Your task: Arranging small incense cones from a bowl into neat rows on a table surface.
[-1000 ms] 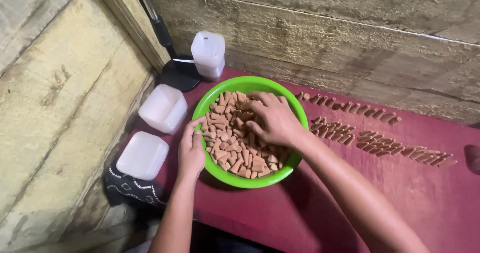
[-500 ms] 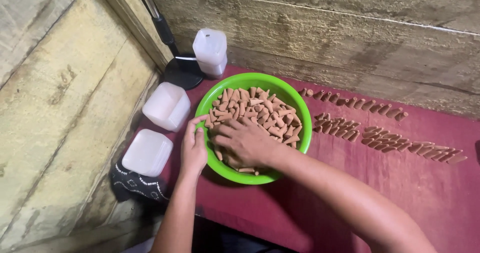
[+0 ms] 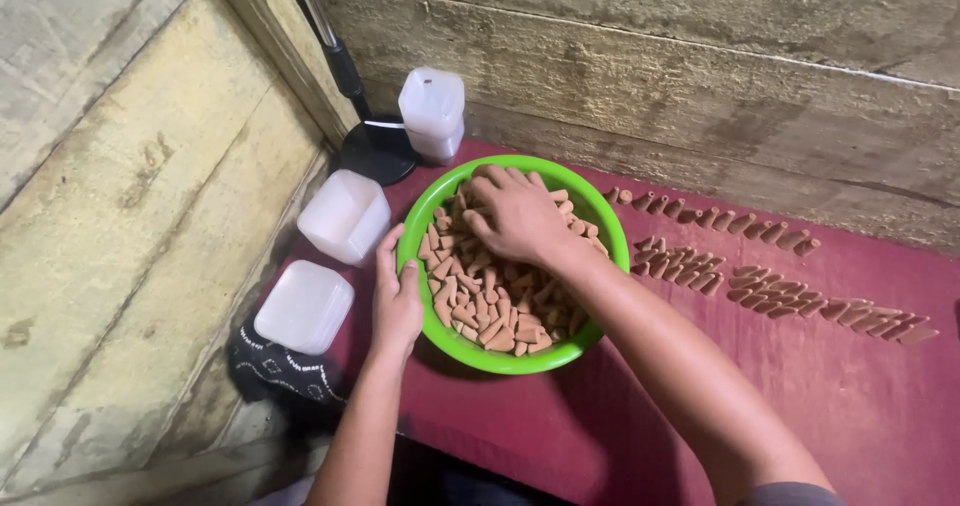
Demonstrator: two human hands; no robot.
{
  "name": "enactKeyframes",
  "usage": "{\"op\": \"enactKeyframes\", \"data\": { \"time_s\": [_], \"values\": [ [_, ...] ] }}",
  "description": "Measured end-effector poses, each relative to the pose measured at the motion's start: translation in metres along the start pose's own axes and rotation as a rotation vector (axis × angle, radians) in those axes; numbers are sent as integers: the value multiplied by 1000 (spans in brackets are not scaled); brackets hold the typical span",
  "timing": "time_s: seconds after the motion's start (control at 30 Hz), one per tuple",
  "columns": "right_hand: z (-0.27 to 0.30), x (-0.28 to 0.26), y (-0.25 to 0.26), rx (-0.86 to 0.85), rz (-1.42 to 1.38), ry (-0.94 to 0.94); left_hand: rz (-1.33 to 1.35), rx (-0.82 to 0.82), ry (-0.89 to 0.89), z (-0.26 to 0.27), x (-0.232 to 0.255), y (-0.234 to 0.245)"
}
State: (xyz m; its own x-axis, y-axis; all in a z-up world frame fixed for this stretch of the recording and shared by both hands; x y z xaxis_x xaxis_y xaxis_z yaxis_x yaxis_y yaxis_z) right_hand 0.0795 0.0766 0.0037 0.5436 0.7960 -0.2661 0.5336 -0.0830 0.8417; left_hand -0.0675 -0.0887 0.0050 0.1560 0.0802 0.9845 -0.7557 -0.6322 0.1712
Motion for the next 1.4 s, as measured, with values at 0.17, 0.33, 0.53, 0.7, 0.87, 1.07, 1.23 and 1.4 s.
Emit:
{"op": "enactKeyframes", "data": {
  "time_s": [0.17, 0.33, 0.53, 0.7, 0.87, 1.07, 1.23, 1.4],
  "values": [
    [2, -42, 1, -191, 5, 35, 276, -1, 223, 16, 26, -11],
    [28, -51, 1, -221, 41, 183, 319, 9, 235, 10, 4, -10],
    [81, -45, 30, -219, 68, 286, 305, -4, 179, 9, -3, -8],
    [103, -30, 54, -244, -19, 251, 282, 12, 145, 9, -10, -8],
    [91, -4, 57, -140, -33, 247, 275, 26, 119, 0, -25, -10],
    [48, 22, 38, -118, -149, 54, 230, 44, 88, 3, -27, -6],
    [6, 5, 1, -137, -126, 6, 171, 57, 63, 2, -31, -6],
    [0, -28, -21, -235, -142, 272, 145, 53, 53, 1, -28, -4]
  ]
}}
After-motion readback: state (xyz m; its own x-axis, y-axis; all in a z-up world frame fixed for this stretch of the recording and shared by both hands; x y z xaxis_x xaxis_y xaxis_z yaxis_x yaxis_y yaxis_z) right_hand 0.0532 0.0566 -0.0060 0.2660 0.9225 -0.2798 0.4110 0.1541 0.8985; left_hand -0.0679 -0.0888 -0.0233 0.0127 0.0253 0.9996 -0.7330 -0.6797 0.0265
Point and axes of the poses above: each hand's wrist, its own z-axis away from the middle knuckle, its own y-axis out of the back of the hand, x = y × z, the point moved 1 cm from there along -z, towards the middle knuckle, and after that the axes turned 11 degrees about x, right-handed, at the moved point
